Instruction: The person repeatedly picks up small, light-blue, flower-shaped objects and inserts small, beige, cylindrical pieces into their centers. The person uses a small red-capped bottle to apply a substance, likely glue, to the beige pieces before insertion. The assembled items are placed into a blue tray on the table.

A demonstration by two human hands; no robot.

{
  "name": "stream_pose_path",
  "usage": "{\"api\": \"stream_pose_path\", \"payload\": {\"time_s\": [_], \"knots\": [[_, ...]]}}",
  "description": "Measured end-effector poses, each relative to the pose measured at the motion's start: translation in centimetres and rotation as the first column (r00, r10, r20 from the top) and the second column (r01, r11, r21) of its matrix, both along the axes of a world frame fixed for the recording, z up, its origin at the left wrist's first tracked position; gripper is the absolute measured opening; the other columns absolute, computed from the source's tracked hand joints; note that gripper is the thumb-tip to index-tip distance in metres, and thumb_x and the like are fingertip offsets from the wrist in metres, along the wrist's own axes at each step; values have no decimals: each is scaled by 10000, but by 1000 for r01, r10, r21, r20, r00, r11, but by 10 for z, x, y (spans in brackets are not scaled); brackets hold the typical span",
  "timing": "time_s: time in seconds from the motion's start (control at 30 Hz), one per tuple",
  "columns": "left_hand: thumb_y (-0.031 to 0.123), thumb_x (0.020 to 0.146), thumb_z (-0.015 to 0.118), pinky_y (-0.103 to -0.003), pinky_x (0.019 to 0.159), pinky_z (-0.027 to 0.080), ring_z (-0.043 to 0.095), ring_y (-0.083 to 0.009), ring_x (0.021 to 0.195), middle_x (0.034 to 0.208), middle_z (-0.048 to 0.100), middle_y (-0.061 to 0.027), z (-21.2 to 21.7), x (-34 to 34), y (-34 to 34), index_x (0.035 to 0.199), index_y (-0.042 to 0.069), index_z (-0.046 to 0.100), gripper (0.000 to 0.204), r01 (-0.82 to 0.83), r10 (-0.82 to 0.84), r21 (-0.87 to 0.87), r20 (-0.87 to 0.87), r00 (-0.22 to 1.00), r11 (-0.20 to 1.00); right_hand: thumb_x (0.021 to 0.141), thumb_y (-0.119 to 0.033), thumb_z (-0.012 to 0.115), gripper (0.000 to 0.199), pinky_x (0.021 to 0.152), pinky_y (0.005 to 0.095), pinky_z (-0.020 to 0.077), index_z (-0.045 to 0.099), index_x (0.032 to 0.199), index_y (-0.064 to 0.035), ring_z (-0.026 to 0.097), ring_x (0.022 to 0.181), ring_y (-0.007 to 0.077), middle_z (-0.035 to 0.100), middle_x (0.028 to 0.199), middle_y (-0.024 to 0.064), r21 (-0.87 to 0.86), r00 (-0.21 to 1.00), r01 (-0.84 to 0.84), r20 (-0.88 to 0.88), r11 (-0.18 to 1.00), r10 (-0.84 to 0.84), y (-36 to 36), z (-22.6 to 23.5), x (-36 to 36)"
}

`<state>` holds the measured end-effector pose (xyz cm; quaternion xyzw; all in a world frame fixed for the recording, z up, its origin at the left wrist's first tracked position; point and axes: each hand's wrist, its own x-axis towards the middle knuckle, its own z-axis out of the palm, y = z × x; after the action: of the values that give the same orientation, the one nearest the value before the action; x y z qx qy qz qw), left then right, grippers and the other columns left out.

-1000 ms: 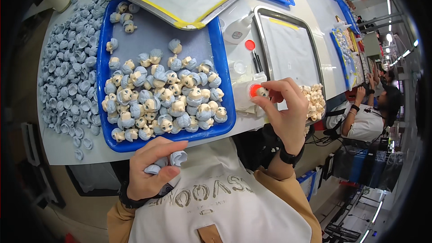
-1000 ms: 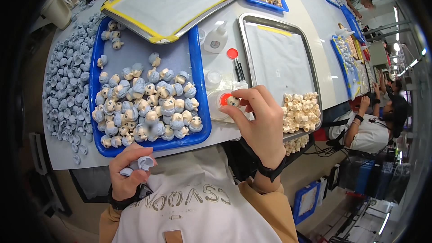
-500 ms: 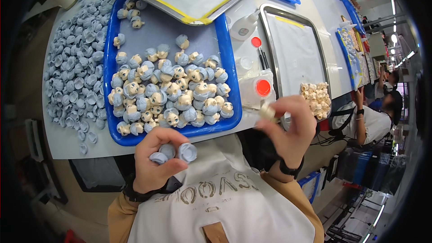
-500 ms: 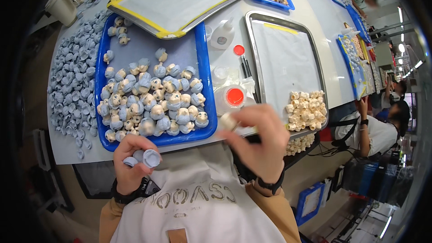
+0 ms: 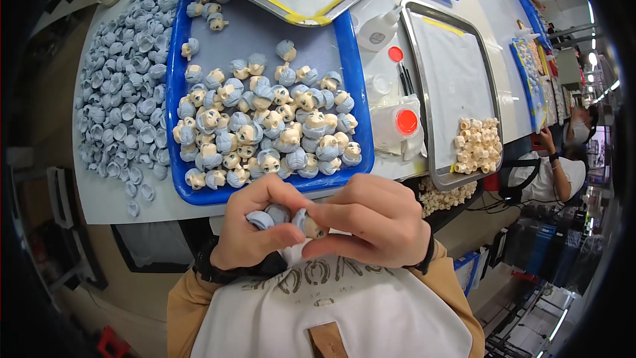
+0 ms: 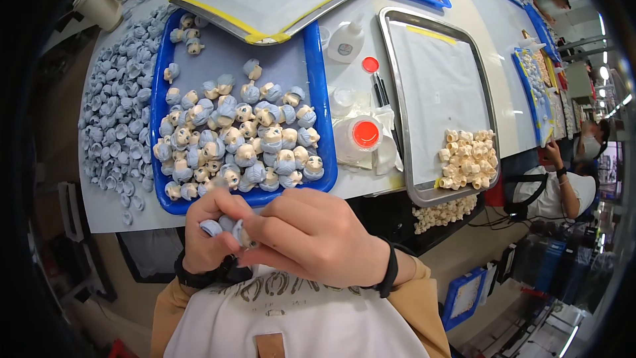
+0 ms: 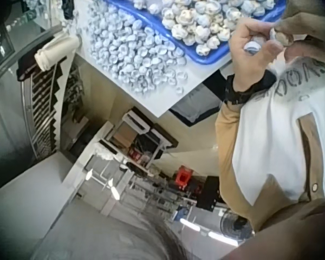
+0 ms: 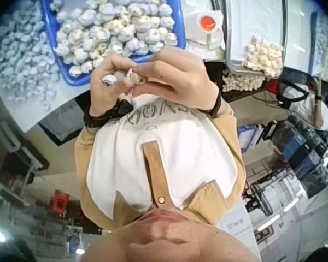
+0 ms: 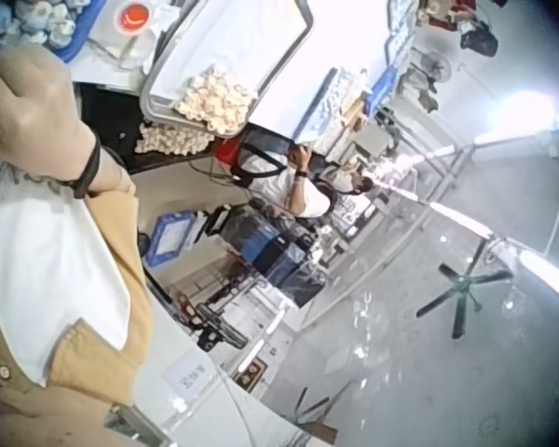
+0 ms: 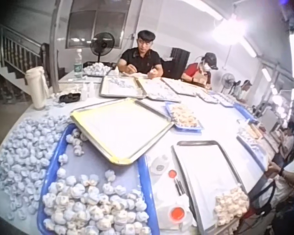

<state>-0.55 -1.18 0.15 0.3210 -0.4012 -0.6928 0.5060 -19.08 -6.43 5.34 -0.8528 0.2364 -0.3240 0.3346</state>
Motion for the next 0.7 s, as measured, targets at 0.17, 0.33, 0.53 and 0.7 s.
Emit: {"api": "stream_pose_path", "payload": {"time_s": [0.17,0.33,0.53,0.7], "knots": [[394,846,604,-172,465,367,501,-57,546,851,623,-97,10,-12,-1,1194,-36,360,604,-114,118,95,-35,992,989,640,-264,721,336,537,309,410,597,852,-34,523,662,207,562,807,50,-269,976,215,83,939,-200,-1,-14,20],[430,854,575,-160,455,348,477,-34,511,802,614,-66,18,-4,-2,1216,-42,355,634,34,-31,218,-21,999,975,624,-298,710,333,549,305,369,600,803,-39,507,660,212,551,786,48,-270,981,192,13,944,-196,-2,-20,17],[453,855,563,-170,449,345,466,-42,509,700,550,-17,9,-1,3,1086,-13,463,530,4,-1,171,-21,1000,985,636,-353,710,356,553,304,345,596,775,-46,496,658,206,536,757,40,-274,985,168,8,947,-173,-4,-18,12],[395,872,559,-177,446,343,462,-44,508,689,543,-24,12,7,3,914,2,537,395,138,-156,175,95,983,975,661,-463,665,478,589,320,374,606,855,-30,508,691,224,549,823,58,-312,993,106,-20,944,-117,-6,-20,10]]}}
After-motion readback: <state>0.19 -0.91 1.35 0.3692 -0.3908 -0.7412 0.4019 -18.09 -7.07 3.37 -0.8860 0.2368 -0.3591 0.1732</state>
